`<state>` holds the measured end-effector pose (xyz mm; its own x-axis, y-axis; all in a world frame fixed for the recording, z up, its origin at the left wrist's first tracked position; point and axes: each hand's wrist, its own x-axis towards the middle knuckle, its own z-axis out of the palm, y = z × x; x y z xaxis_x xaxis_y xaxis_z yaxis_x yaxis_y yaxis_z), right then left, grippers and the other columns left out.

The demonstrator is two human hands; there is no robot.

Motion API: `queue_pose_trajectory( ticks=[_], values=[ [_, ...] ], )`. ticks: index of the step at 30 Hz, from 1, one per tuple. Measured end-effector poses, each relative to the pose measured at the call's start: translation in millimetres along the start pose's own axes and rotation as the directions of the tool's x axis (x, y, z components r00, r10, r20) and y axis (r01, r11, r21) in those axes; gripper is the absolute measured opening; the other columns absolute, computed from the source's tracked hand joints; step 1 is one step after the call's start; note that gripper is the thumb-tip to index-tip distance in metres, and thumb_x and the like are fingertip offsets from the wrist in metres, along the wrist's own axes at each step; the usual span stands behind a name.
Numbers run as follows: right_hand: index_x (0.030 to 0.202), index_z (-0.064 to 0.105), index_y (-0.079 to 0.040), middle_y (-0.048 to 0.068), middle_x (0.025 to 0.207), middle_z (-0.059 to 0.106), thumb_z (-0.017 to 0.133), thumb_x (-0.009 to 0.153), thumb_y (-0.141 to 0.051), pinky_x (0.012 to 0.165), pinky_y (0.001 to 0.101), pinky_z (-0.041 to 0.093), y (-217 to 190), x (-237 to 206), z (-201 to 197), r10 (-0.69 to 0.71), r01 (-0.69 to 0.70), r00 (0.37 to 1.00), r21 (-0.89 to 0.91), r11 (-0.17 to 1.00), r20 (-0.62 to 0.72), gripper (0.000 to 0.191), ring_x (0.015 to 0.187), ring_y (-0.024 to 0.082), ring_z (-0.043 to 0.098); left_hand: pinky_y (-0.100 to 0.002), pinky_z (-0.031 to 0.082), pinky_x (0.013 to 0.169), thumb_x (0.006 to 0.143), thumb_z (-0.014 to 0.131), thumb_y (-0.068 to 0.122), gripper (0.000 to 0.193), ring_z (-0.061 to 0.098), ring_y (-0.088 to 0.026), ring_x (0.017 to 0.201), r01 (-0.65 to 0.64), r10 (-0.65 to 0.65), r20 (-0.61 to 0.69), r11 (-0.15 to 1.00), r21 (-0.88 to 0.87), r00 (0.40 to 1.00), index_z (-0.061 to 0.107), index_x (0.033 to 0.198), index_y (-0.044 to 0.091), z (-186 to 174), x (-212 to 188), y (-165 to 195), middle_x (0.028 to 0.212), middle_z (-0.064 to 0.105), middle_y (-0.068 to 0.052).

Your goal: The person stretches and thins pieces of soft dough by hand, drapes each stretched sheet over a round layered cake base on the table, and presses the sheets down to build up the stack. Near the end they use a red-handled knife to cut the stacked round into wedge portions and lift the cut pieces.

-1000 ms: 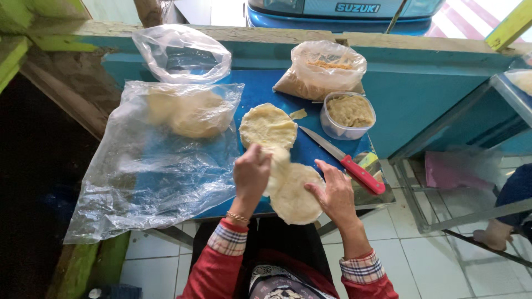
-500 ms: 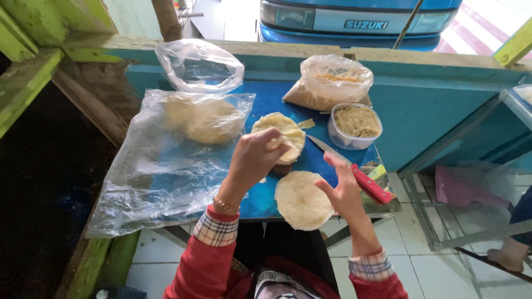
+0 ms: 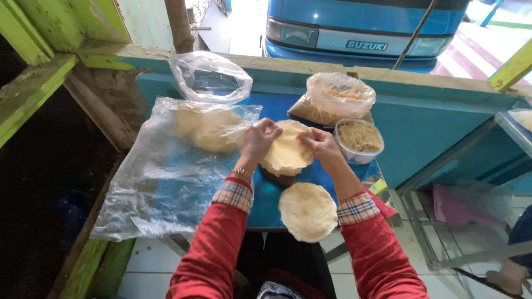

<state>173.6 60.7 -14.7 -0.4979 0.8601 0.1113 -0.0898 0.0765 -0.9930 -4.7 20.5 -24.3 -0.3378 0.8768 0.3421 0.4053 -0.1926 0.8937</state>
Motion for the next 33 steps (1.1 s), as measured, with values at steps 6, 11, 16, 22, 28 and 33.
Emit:
queue_pose_trajectory(
  ticks=[6, 11, 16, 22, 28, 33],
  values=[
    [0.102, 0.077, -0.005, -0.001, 0.086, 0.072, 0.072, 0.095, -0.02, 0.066, 0.0239, 0.051, -2.2, 6.8, 18.4, -0.08, 0.023, 0.983, -0.326, 0.945, -0.163, 0.017, 0.075, 0.005, 0.061, -0.036, 0.058, 0.071, 0.087, 0.076, 0.029, 0.03, 0.075, -0.021, 0.078, 0.203, -0.204, 0.024, 0.978, 0.058, 0.979, 0.073, 0.11, 0.011, -4.0, -4.5, -2.2, 0.085, 0.076, -0.009],
    [0.097, 0.077, -0.006, -0.001, 0.076, 0.072, 0.072, 0.093, -0.022, 0.061, 0.0247, 0.05, -2.5, 12.2, 25.6, -0.162, 0.019, 0.964, -0.551, 0.834, -0.212, 0.017, 0.068, 0.002, 0.059, -0.038, 0.059, 0.075, 0.074, 0.081, 0.019, 0.047, 0.075, -0.024, 0.081, 0.136, -0.128, -0.068, 0.983, 0.125, 0.989, 0.067, 0.118, 0.009, -10.8, -2.5, -9.7, 0.087, 0.076, -0.01],
    [0.099, 0.078, -0.009, 0.007, 0.081, 0.075, 0.073, 0.094, -0.026, 0.066, 0.0311, 0.053, -1.8, 10.9, 29.4, -0.218, -0.022, 0.941, -0.69, 0.724, -0.259, 0.019, 0.071, 0.012, 0.069, -0.038, 0.06, 0.077, 0.082, 0.073, 0.014, 0.034, 0.077, -0.026, 0.082, 0.057, -0.048, -0.087, 0.993, 0.106, 0.995, 0.07, 0.115, 0.009, -8.3, -12.0, -20.0, 0.088, 0.077, -0.011],
    [0.101, 0.078, -0.01, 0.011, 0.092, 0.071, 0.077, 0.09, -0.033, 0.074, 0.0384, 0.054, 4.4, 13.7, 29.7, -0.363, 0.055, 0.909, -0.803, 0.593, -0.205, 0.025, 0.081, 0.027, 0.071, -0.041, 0.059, 0.08, 0.092, 0.064, 0.008, 0.02, 0.075, -0.031, 0.086, -0.003, 0.032, -0.164, 0.984, 0.178, 0.986, 0.072, 0.111, 0.009, -2.5, -14.1, -25.4, 0.09, 0.075, -0.014],
    [0.103, 0.075, -0.008, 0.013, 0.091, 0.068, 0.08, 0.088, -0.028, 0.072, 0.0403, 0.054, 15.4, 14.7, 24.3, -0.475, 0.121, 0.868, -0.865, 0.487, -0.145, 0.025, 0.081, 0.029, 0.069, -0.044, 0.052, 0.093, 0.079, 0.074, 0.008, 0.036, 0.065, -0.037, 0.106, -0.105, 0.158, -0.13, 0.933, 0.344, 0.979, 0.067, 0.115, 0.006, 7.6, -22.7, -37.8, 0.114, 0.065, -0.018],
    [0.11, 0.07, -0.006, 0.014, 0.095, 0.065, 0.081, 0.083, -0.022, 0.066, 0.0417, 0.051, 20.1, 1.7, 14.1, -0.543, 0.165, 0.834, -0.896, 0.412, -0.095, 0.033, 0.077, 0.03, 0.066, -0.045, 0.053, 0.089, 0.082, 0.076, 0.011, 0.037, 0.064, -0.039, 0.109, -0.117, 0.211, -0.154, 0.876, 0.468, 0.965, 0.065, 0.117, 0.006, 5.7, -31.3, -32.5, 0.117, 0.063, -0.019]
  ],
)
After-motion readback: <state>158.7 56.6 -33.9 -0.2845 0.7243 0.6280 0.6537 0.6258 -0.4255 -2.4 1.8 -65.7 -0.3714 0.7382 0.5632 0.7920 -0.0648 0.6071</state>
